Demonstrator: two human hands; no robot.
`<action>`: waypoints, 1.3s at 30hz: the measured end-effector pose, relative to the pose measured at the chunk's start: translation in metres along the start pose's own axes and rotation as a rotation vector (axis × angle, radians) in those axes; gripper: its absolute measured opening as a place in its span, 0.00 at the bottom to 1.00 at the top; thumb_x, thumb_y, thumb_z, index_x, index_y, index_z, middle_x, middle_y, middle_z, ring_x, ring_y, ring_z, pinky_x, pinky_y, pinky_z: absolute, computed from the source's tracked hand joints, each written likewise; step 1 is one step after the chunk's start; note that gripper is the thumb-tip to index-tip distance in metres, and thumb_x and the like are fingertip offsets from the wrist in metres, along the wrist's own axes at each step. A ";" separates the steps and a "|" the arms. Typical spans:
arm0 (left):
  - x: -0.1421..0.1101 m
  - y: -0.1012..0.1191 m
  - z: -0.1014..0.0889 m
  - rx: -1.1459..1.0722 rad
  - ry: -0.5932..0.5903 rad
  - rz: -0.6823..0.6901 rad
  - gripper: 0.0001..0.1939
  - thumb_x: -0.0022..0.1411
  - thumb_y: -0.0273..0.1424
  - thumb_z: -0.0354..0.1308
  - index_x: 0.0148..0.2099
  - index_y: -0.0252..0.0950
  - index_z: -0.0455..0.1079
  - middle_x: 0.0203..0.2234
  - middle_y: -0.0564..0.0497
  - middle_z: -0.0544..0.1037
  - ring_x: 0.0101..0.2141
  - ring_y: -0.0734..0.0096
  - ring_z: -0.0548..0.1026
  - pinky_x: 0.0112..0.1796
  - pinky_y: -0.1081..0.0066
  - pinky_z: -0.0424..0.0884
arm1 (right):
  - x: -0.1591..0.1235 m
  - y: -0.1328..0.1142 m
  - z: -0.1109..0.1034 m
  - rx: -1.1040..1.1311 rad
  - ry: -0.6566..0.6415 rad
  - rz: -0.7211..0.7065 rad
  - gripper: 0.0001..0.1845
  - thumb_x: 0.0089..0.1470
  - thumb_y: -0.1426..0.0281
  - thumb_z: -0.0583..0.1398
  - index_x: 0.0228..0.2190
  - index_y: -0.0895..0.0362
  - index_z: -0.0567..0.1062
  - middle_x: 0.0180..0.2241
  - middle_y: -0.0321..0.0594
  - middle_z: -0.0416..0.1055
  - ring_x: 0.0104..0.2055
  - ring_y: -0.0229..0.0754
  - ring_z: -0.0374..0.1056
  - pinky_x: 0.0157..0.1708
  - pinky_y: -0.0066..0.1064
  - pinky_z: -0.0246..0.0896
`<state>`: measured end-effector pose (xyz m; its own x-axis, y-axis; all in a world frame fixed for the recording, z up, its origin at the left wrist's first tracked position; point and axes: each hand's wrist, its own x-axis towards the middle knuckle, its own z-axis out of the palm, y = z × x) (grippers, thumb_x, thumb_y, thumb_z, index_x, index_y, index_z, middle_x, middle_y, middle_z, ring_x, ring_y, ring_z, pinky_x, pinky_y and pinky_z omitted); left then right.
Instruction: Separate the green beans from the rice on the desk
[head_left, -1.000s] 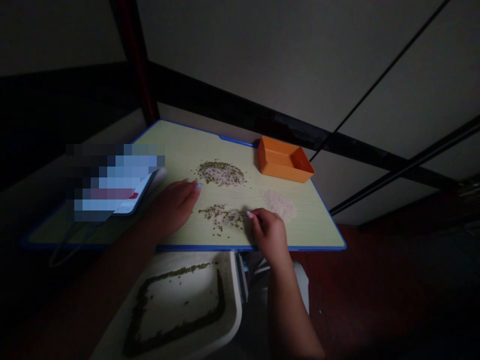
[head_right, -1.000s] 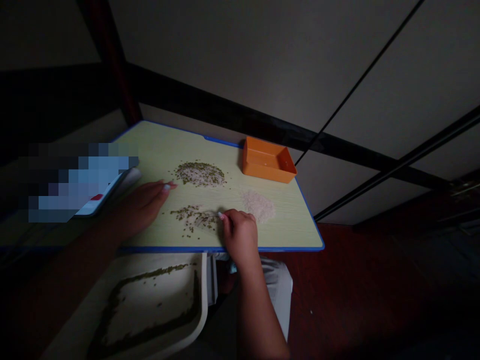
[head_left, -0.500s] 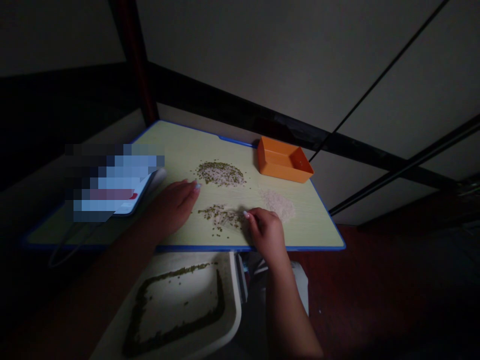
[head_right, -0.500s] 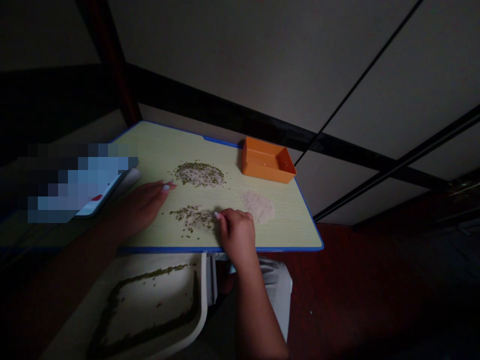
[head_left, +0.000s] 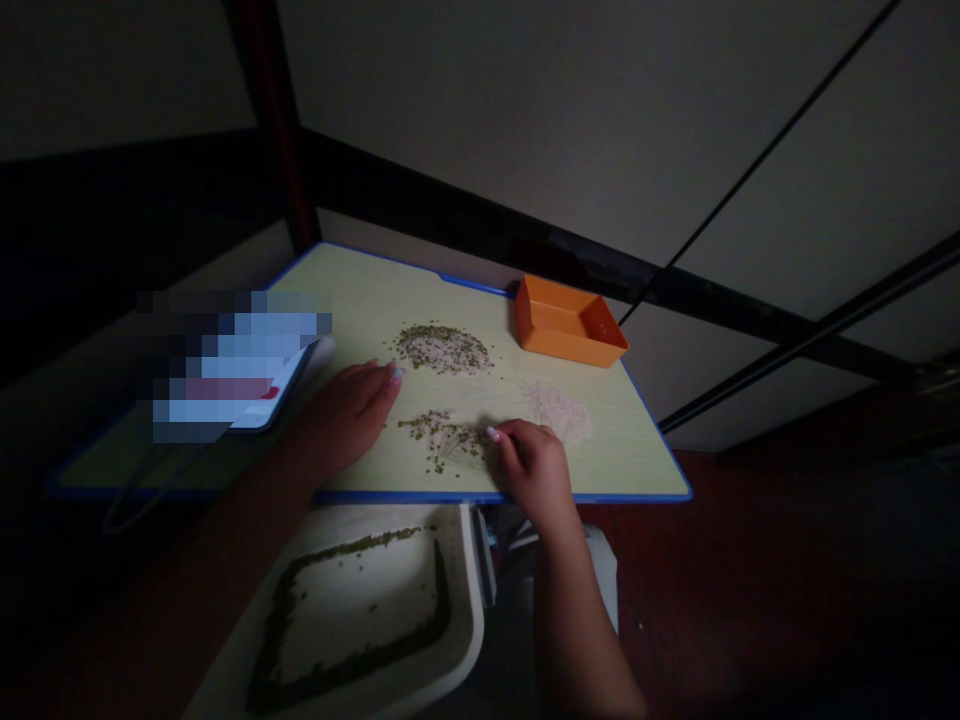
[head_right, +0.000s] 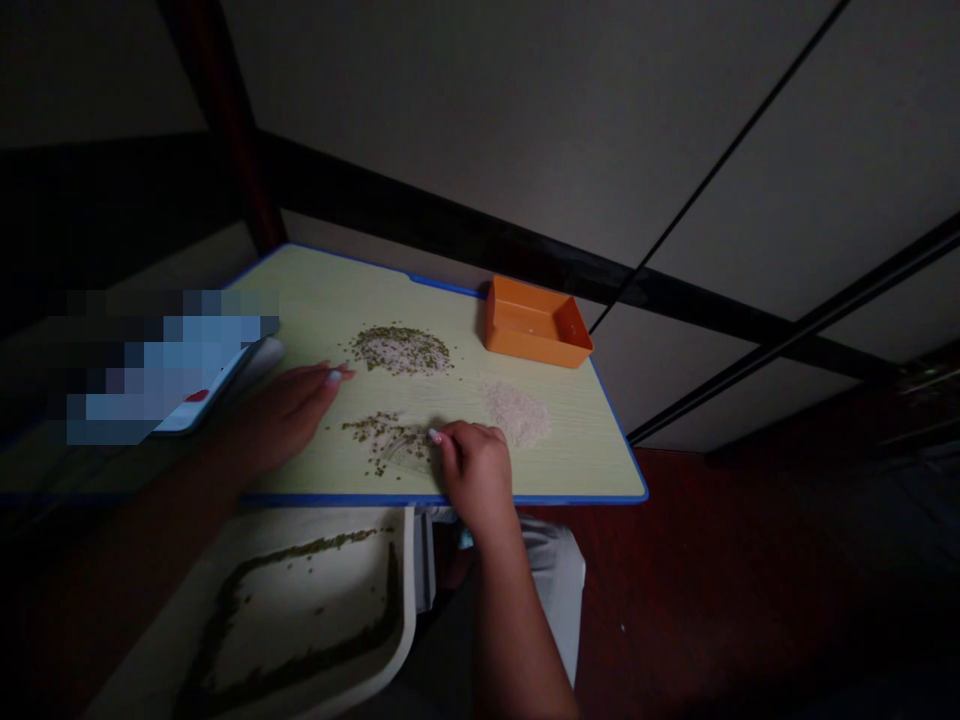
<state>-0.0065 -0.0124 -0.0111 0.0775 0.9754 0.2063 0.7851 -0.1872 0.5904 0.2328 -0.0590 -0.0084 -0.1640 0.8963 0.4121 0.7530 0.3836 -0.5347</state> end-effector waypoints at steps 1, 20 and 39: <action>0.000 0.000 0.000 0.001 -0.002 0.002 0.33 0.62 0.47 0.33 0.52 0.32 0.69 0.54 0.39 0.72 0.58 0.60 0.65 0.61 0.56 0.56 | 0.000 0.000 0.000 0.003 -0.002 -0.003 0.10 0.60 0.68 0.56 0.29 0.56 0.76 0.26 0.38 0.75 0.30 0.41 0.68 0.36 0.30 0.55; 0.000 0.001 -0.002 0.007 -0.019 -0.002 0.32 0.63 0.46 0.33 0.53 0.33 0.68 0.55 0.41 0.71 0.59 0.58 0.63 0.61 0.55 0.55 | -0.003 0.001 -0.001 0.011 0.015 -0.001 0.11 0.60 0.68 0.55 0.29 0.56 0.75 0.27 0.38 0.76 0.31 0.41 0.68 0.37 0.31 0.55; -0.001 0.005 -0.004 0.001 0.003 -0.015 0.28 0.64 0.45 0.35 0.51 0.37 0.69 0.53 0.44 0.73 0.58 0.60 0.65 0.60 0.53 0.57 | -0.004 0.001 -0.002 0.009 -0.002 -0.050 0.11 0.60 0.68 0.56 0.29 0.55 0.75 0.28 0.37 0.76 0.32 0.40 0.69 0.38 0.31 0.56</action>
<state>-0.0054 -0.0150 -0.0057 0.0641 0.9778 0.1995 0.7867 -0.1725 0.5928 0.2349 -0.0622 -0.0091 -0.2028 0.8763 0.4370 0.7382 0.4300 -0.5198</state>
